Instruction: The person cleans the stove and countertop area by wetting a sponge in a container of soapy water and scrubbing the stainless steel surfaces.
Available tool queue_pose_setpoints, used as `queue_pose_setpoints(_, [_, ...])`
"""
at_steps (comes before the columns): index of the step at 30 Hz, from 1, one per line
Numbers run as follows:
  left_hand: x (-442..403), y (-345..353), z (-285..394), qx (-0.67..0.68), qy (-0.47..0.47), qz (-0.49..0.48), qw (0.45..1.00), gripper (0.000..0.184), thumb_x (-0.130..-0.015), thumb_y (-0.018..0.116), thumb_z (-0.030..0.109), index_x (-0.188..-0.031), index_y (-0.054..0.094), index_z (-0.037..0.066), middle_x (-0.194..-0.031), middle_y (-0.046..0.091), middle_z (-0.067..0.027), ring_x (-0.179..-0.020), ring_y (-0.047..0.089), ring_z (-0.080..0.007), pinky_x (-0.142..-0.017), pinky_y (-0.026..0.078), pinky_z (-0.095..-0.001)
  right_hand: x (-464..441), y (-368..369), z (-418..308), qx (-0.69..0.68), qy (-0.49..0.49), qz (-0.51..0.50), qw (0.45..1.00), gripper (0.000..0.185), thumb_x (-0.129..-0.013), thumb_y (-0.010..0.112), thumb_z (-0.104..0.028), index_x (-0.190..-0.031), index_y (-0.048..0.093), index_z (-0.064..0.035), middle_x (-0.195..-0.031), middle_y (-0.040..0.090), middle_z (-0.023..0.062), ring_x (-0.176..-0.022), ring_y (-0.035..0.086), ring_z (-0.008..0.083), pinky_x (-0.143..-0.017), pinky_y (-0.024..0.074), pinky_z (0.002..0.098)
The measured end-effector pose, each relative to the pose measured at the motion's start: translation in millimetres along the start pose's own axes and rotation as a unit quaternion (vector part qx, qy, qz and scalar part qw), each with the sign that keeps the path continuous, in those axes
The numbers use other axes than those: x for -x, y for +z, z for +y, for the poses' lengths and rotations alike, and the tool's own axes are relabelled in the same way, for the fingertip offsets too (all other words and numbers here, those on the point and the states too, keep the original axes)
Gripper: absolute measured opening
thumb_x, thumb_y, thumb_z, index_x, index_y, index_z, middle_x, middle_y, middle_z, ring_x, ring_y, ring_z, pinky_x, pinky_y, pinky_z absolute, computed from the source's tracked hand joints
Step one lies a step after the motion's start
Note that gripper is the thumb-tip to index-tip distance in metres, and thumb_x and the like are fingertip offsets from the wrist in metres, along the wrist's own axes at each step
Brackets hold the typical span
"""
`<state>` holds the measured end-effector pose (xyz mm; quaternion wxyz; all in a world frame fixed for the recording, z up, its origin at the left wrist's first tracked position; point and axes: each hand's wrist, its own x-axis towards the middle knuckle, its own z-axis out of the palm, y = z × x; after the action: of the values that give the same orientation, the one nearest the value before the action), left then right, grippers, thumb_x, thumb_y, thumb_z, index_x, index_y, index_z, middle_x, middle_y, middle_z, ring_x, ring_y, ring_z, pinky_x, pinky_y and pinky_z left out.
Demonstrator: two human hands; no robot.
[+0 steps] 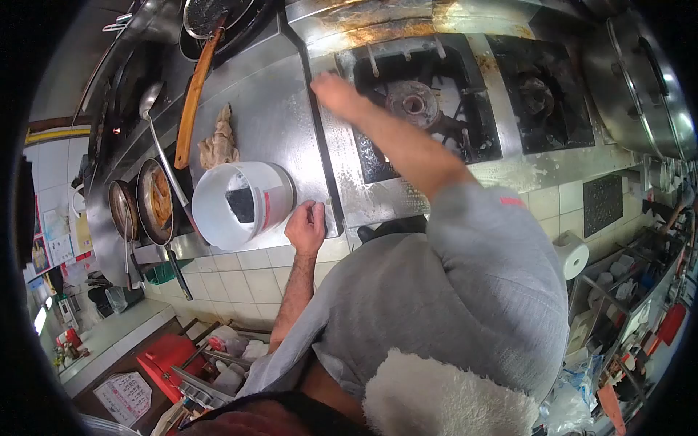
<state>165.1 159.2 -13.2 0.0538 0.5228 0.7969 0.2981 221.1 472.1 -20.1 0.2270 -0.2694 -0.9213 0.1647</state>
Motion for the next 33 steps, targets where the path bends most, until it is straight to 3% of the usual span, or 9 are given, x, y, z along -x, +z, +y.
queue_pose_setpoints(2, [3, -1, 2, 0.004, 0.014, -0.001, 1.000, 0.018, -0.080, 0.066, 0.023, -0.085, 0.063, 0.007, -0.058, 0.052, -0.0058, -0.049, 0.050, -0.0214, -0.048, 0.039, -0.0344, -30, 9, 24, -0.053, 0.084, -0.034, 0.994, 0.019, -0.085, 0.045, -0.009, -0.094, 0.060, -0.0007, -0.102, 0.058, 0.0202, -0.100, 0.055, 0.0337, -0.084, 0.0465, 0.0414])
queue_pose_setpoints(8, [2, -2, 4, 0.008, -0.004, 0.002, 1.000, 0.018, -0.080, 0.066, 0.024, -0.086, 0.064, 0.007, -0.059, 0.052, -0.0059, -0.050, 0.050, -0.0222, -0.049, 0.040, -0.0352, 53, 13, -42, 0.089, -0.004, 0.035, 0.995, 0.019, -0.075, 0.048, -0.007, -0.087, 0.060, 0.0021, -0.092, 0.055, 0.0181, -0.095, 0.050, 0.0311, -0.081, 0.0413, 0.0420])
queue_pose_setpoints(9, [2, -2, 3, 0.005, -0.002, 0.001, 1.000, 0.019, -0.081, 0.066, 0.025, -0.086, 0.064, 0.007, -0.059, 0.052, -0.0059, -0.051, 0.051, -0.0223, -0.049, 0.040, -0.0354, 87, 13, -65, 0.186, -0.045, 0.029, 0.981, 0.021, -0.076, 0.048, -0.007, -0.091, 0.058, 0.0040, -0.097, 0.054, 0.0194, -0.099, 0.049, 0.0327, -0.087, 0.0390, 0.0444])
queue_pose_setpoints(11, [1, -3, 2, 0.002, 0.000, 0.003, 1.000, 0.019, -0.081, 0.066, 0.025, -0.086, 0.064, 0.007, -0.059, 0.053, -0.0059, -0.051, 0.051, -0.0224, -0.050, 0.040, -0.0356, 138, 17, -91, 0.030, -0.027, 0.073, 0.996, 0.031, -0.082, 0.044, -0.005, -0.110, 0.050, 0.0065, -0.118, 0.049, 0.0224, -0.117, 0.044, 0.0363, -0.101, 0.0322, 0.0459])
queue_pose_setpoints(15, [4, -3, 1, -0.001, 0.011, 0.000, 1.000, 0.020, -0.081, 0.066, 0.026, -0.086, 0.064, 0.007, -0.058, 0.053, -0.0050, -0.051, 0.051, -0.0206, -0.049, 0.040, -0.0343, 49, 16, -29, 0.037, -0.059, 0.146, 0.987, 0.021, -0.079, 0.047, -0.006, -0.094, 0.055, 0.0047, -0.106, 0.053, 0.0214, -0.102, 0.050, 0.0337, -0.091, 0.0393, 0.0442])
queue_pose_setpoints(17, [4, -1, 2, -0.005, 0.014, 0.008, 1.000, 0.019, -0.080, 0.067, 0.025, -0.086, 0.064, 0.007, -0.056, 0.053, -0.0041, -0.050, 0.051, -0.0188, -0.049, 0.041, -0.0328, -8, 9, -7, 0.000, 0.071, 0.006, 0.997, 0.021, -0.077, 0.048, -0.007, -0.092, 0.056, 0.0047, -0.104, 0.054, 0.0217, -0.099, 0.051, 0.0318, -0.088, 0.0404, 0.0434])
queue_pose_setpoints(24, [2, -2, 4, 0.007, 0.004, 0.016, 1.000, 0.019, -0.081, 0.065, 0.025, -0.085, 0.064, 0.007, -0.058, 0.053, -0.0058, -0.050, 0.051, -0.0225, -0.049, 0.040, -0.0358, 107, 15, -87, 0.076, 0.020, 0.081, 0.994, 0.025, -0.079, 0.044, -0.004, -0.100, 0.054, 0.0066, -0.108, 0.052, 0.0224, -0.105, 0.048, 0.0350, -0.092, 0.0384, 0.0443])
queue_pose_setpoints(30, [5, 0, 2, 0.001, -0.007, 0.011, 1.000, 0.020, -0.082, 0.065, 0.026, -0.087, 0.064, 0.006, -0.059, 0.054, -0.0065, -0.050, 0.052, -0.0217, -0.050, 0.041, -0.0351, -14, 12, -8, 0.057, 0.088, 0.045, 0.993, 0.019, -0.078, 0.045, -0.007, -0.088, 0.058, 0.0020, -0.095, 0.056, 0.0175, -0.095, 0.051, 0.0319, -0.082, 0.0401, 0.0407])
queue_pose_setpoints(33, [5, 0, 2, 0.001, -0.010, 0.014, 1.000, 0.020, -0.081, 0.065, 0.026, -0.086, 0.064, 0.006, -0.059, 0.054, -0.0065, -0.050, 0.052, -0.0219, -0.049, 0.041, -0.0351, 25, 20, -24, 0.133, 0.024, 0.125, 0.983, 0.019, -0.077, 0.046, -0.006, -0.088, 0.058, 0.0032, -0.095, 0.055, 0.0184, -0.096, 0.050, 0.0317, -0.082, 0.0399, 0.0416])
